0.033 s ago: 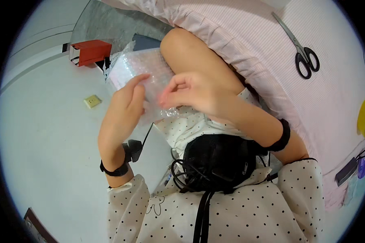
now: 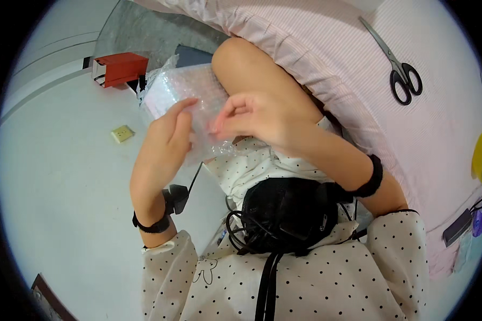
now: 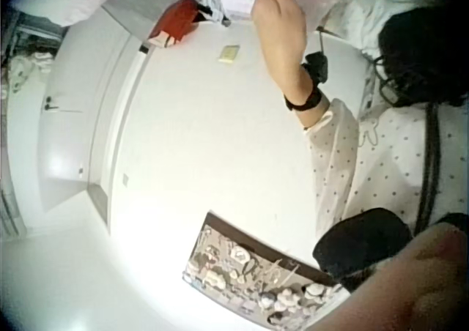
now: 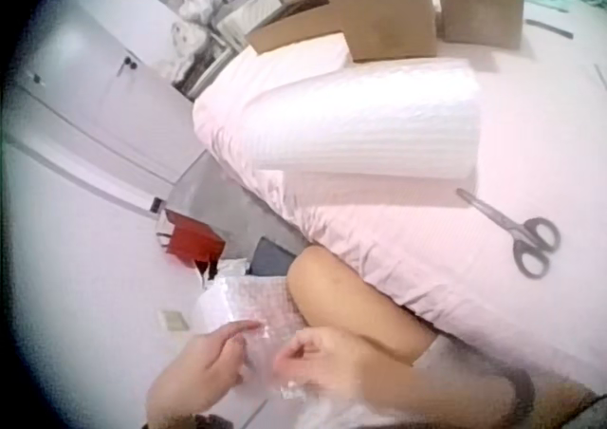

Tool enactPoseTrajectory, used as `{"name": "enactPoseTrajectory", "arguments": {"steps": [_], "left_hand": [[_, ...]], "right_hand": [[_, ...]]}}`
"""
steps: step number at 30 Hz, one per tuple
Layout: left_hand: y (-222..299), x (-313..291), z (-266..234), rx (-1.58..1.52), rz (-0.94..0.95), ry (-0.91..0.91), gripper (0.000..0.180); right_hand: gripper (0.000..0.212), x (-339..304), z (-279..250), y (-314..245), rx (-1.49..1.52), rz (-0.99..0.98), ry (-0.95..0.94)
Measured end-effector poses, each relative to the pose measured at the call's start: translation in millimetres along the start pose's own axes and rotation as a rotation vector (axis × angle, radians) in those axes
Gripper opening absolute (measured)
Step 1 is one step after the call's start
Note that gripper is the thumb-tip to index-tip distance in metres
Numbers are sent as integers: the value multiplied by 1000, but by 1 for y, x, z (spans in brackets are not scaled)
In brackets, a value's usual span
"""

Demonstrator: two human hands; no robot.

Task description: The person wraps an object in bubble wrap by hand and secures it with tape and scissors.

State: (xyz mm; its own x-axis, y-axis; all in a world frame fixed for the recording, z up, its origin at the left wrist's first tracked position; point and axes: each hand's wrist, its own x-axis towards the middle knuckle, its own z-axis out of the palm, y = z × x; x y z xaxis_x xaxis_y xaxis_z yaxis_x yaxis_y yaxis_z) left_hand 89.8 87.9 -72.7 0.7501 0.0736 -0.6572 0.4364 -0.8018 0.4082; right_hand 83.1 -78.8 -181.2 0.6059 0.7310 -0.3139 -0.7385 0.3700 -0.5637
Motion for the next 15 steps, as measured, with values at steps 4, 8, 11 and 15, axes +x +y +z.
{"name": "enactPoseTrajectory", "arguments": {"steps": [4, 8, 11, 15], "left_hand": [[10, 3, 2, 107, -25, 13, 41], [22, 5, 8, 284, -42, 38, 37], [30, 8, 15, 399, -11, 56, 34], [34, 13, 18, 492, -1, 115, 32]], "right_hand": [[16, 16, -23, -1, 75, 101, -18], [18, 24, -28, -3, -126, 137, -33], [18, 36, -37, 9, -152, 132, -73], [16, 44, -45, 17, -121, 140, -86]]}}
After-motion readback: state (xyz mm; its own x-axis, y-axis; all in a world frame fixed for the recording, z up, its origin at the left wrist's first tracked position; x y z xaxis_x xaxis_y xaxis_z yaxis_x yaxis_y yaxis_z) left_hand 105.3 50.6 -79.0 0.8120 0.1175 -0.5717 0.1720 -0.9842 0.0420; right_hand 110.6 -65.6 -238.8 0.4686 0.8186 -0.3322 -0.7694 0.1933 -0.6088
